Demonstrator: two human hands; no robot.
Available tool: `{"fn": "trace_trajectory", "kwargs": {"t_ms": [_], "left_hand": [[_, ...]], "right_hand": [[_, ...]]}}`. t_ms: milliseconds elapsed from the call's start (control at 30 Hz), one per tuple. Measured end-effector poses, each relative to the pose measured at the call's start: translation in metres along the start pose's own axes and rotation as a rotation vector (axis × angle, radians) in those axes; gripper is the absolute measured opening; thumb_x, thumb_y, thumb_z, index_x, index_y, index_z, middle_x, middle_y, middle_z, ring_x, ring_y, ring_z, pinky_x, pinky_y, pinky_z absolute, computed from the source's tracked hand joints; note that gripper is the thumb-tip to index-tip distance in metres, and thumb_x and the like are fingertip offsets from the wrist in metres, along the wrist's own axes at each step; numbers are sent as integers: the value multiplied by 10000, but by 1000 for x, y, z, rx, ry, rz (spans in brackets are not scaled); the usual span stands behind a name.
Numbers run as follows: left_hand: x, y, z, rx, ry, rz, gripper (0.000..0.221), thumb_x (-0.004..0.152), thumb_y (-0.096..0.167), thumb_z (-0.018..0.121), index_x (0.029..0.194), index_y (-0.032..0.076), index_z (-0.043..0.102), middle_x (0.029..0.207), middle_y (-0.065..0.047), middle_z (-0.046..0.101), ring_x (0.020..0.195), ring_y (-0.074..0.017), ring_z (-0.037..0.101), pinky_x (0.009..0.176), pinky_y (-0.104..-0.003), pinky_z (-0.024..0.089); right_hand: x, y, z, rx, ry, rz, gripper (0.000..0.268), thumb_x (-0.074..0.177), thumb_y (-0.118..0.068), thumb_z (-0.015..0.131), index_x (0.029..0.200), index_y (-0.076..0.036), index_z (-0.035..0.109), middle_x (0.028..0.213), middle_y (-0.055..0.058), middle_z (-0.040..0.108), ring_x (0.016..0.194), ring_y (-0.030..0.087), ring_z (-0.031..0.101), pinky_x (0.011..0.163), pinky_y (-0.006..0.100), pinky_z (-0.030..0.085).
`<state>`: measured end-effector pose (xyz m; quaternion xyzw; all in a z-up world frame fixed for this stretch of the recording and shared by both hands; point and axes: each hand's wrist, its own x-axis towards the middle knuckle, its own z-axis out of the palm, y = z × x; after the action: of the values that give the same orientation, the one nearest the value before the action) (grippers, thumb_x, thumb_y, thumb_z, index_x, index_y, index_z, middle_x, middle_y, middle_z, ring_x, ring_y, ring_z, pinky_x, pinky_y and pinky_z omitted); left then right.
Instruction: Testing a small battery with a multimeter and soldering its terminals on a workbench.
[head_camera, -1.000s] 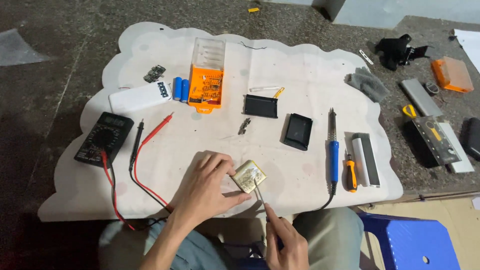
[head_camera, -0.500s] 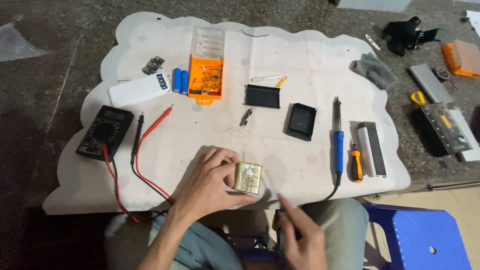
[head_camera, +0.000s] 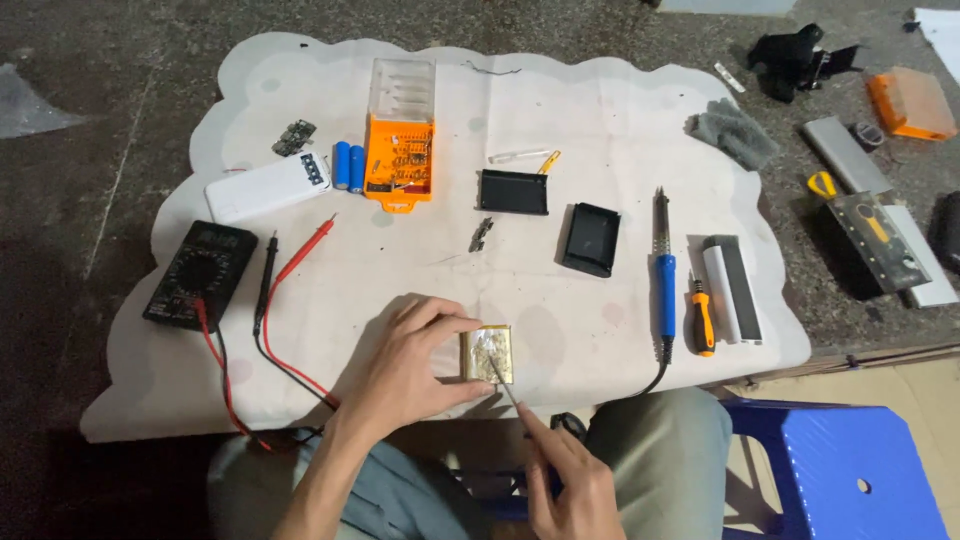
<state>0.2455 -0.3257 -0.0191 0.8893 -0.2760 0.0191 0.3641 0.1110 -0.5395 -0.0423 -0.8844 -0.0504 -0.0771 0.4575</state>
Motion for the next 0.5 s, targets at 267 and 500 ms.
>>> {"fn": "trace_trajectory", "kwargs": {"t_ms": [267, 500], "left_hand": [[0, -2, 9, 26, 73, -9, 618, 641, 506, 954, 1078, 134, 724, 1143, -4, 625, 1090, -206, 589, 973, -403, 441], [-1, 3, 10, 78, 113, 4, 584, 641, 527, 945, 950, 124, 656, 1067, -19, 603, 1040, -226, 585, 944, -409, 423]], "right_hand": [[9, -3, 4, -5, 104, 41, 375, 946, -133, 568, 1294, -119, 709, 978, 79, 774, 829, 173, 748, 755, 262, 566], [17, -10, 6, -176, 25, -143, 300, 966, -50, 488, 1208, 16, 653, 1211, 102, 701, 936, 279, 701, 825, 331, 580]]}}
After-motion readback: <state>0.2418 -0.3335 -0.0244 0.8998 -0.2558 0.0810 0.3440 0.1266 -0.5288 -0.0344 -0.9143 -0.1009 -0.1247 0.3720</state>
